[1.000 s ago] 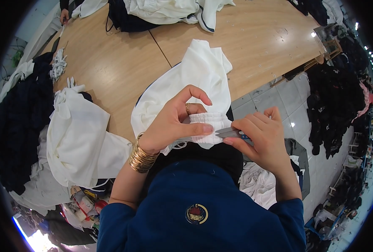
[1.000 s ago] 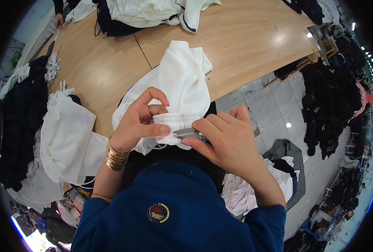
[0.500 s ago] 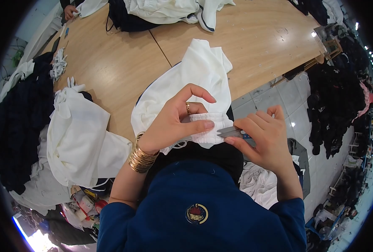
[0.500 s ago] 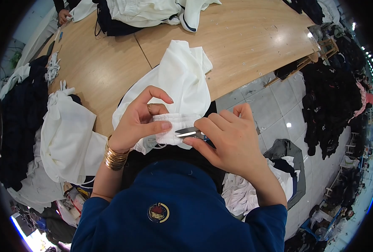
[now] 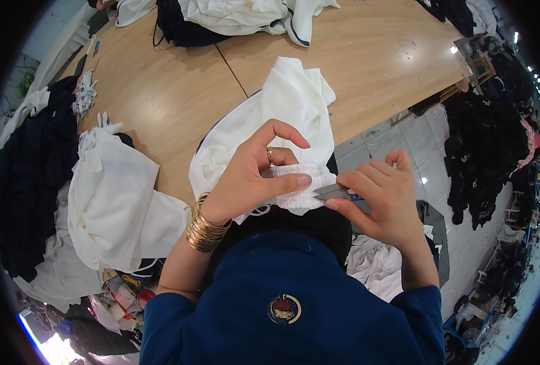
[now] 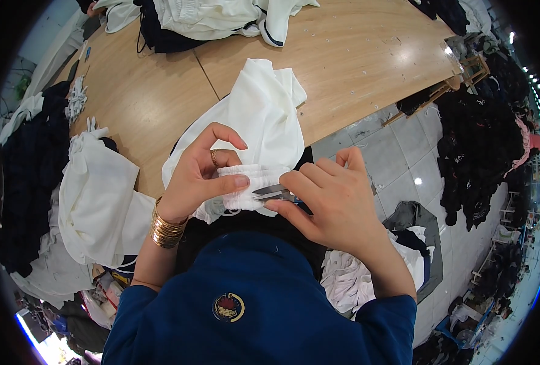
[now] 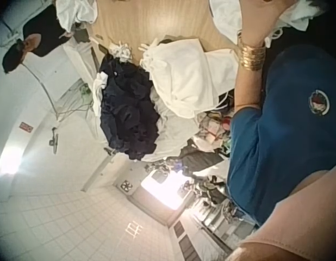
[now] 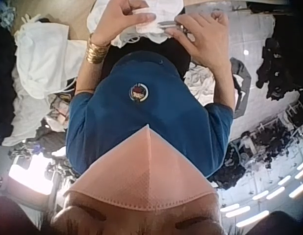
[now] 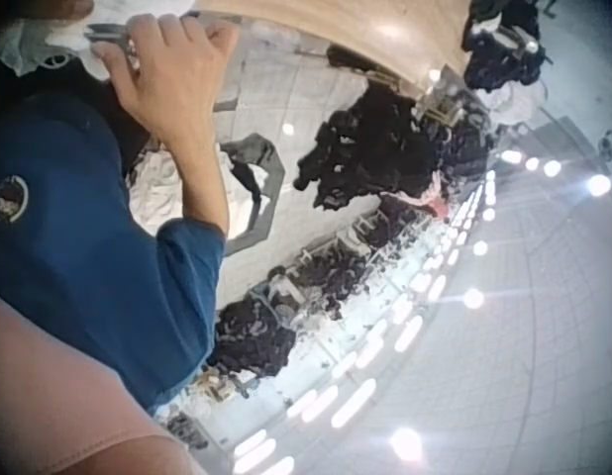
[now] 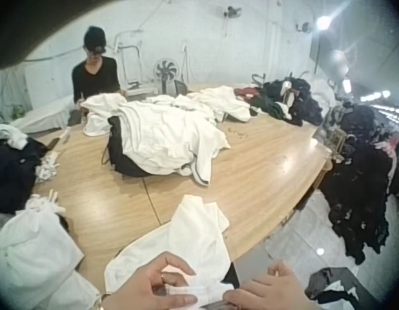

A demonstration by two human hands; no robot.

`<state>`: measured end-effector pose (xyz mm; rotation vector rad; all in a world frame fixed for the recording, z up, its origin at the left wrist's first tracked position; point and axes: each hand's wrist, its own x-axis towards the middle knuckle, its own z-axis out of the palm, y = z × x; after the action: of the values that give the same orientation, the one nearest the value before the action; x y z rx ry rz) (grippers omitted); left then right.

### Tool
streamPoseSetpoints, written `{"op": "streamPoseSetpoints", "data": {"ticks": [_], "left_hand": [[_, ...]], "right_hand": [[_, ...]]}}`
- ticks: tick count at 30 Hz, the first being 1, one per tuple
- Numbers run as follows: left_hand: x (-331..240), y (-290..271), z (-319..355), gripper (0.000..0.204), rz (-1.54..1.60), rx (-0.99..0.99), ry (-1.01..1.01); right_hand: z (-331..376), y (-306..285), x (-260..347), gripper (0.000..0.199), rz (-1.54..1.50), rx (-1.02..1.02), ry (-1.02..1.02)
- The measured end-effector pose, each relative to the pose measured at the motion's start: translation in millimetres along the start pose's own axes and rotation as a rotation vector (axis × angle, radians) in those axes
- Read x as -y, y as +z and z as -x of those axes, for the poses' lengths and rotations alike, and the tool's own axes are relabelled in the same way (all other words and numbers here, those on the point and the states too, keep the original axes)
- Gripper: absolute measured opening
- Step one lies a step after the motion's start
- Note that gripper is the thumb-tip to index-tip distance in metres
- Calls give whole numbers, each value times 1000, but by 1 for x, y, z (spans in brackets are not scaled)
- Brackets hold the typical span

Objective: Trimming excess threads from white athletic shorts using thread snips.

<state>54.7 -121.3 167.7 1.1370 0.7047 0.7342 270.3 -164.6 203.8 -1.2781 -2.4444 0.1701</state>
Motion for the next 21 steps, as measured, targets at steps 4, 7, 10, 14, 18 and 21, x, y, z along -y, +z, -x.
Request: {"op": "streamPoseSetpoints", "data": {"ticks": [4, 7, 10, 14, 18, 21], "left_hand": [[1, -1, -1, 38, -31, 13, 2], [3, -1, -1, 38, -14, 11, 0], [2, 0, -1, 38, 6, 6, -7], [4, -2, -1, 38, 21, 8, -4], [5, -2, -1, 38, 40, 3, -4], [5, -2, 0, 38, 18, 0, -7]], "right_hand": [[0, 1, 0, 24, -9, -4, 4], [-1, 2, 1, 24, -17, -7, -1], [-1, 3, 0, 23, -8, -14, -7], [-1, 6, 0, 22, -9, -45, -9], [0, 9, 0, 22, -12, -49, -12], [1, 12, 0, 22, -9, -43, 19]]}}
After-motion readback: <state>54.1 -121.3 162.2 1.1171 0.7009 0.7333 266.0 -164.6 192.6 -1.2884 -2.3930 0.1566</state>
